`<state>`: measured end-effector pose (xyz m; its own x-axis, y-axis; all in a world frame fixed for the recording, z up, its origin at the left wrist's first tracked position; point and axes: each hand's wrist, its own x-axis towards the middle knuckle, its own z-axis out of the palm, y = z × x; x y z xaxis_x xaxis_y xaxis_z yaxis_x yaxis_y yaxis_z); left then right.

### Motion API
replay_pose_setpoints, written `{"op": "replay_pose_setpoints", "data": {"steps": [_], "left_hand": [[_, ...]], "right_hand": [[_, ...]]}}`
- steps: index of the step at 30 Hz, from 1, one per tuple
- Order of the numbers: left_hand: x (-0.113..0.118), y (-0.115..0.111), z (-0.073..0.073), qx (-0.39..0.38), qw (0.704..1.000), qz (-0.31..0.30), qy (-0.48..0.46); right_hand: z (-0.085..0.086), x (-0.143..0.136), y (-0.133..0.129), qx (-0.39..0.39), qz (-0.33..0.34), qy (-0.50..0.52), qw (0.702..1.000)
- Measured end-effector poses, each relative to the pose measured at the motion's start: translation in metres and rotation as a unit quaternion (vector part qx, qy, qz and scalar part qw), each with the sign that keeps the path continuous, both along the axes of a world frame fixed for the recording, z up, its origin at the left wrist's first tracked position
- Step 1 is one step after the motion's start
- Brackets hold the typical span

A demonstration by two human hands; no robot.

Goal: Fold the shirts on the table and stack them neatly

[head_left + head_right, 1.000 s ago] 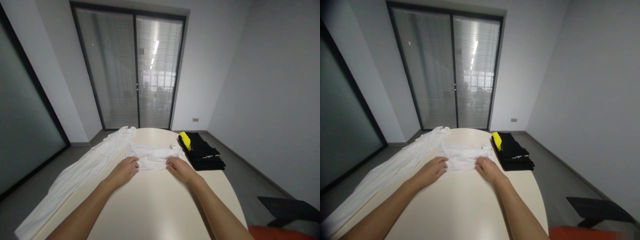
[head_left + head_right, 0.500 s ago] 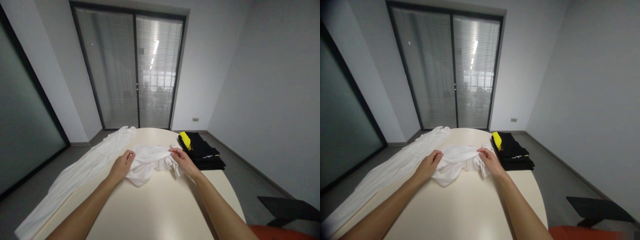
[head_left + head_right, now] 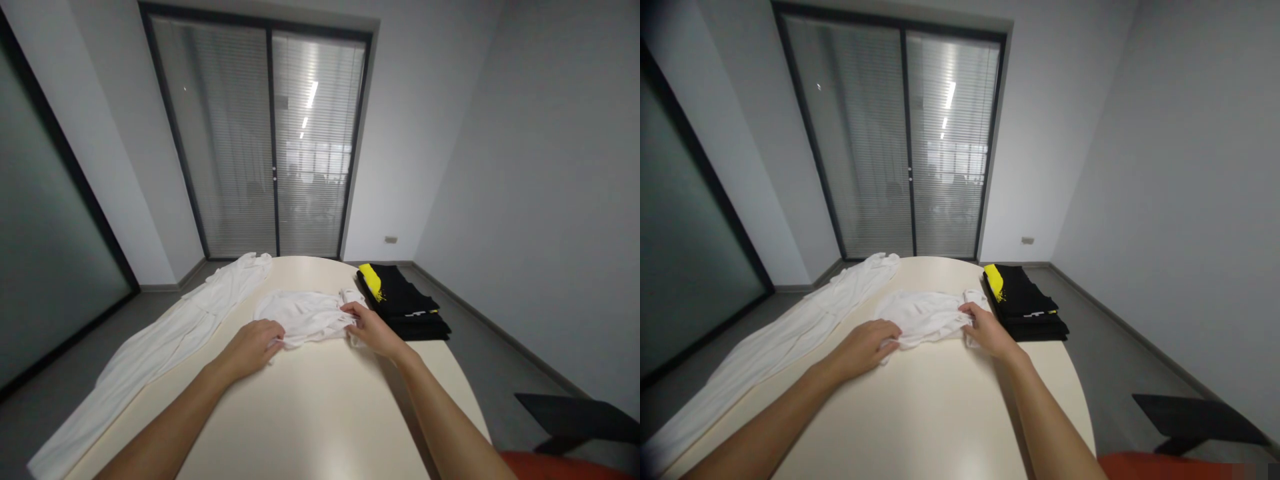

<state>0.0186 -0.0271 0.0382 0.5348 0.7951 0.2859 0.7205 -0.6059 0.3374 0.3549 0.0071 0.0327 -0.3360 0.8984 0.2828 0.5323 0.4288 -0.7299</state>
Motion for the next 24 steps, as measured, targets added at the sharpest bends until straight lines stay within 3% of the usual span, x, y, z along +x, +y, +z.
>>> {"op": "replay_pose_setpoints", "data": {"steps": [4, 8, 10, 13, 15, 17, 20, 24], "left_hand": [[-0.007, 0.015, -0.002, -0.004, 0.98, 0.126, -0.156], [-0.01, 0.02, 0.006, -0.021, 0.941, 0.168, -0.292], [-0.012, 0.015, 0.015, -0.1, 0.934, 0.125, -0.321], [-0.017, 0.005, 0.029, -0.306, 0.902, -0.013, -0.304], [-0.018, 0.001, 0.032, -0.365, 0.886, -0.055, -0.281], [-0.016, 0.001, 0.029, -0.319, 0.909, -0.032, -0.267], [-0.008, 0.002, 0.021, -0.188, 0.963, 0.001, -0.192], [0.002, -0.006, 0.016, -0.127, 0.988, -0.064, -0.055]], "right_hand": [[0.007, 0.006, 0.001, -0.026, -0.035, 0.004, 0.999], [0.023, 0.004, -0.004, -0.035, -0.039, 0.082, 0.995], [0.033, 0.006, -0.011, -0.079, 0.0, 0.133, 0.988], [0.047, 0.01, -0.024, -0.195, 0.127, 0.165, 0.958], [0.054, 0.009, -0.031, -0.253, 0.196, 0.166, 0.933], [0.057, 0.005, -0.033, -0.251, 0.204, 0.158, 0.933], [0.052, -0.007, -0.03, -0.169, 0.159, 0.091, 0.969], [0.035, -0.018, -0.025, -0.158, 0.144, -0.034, 0.976]]}}
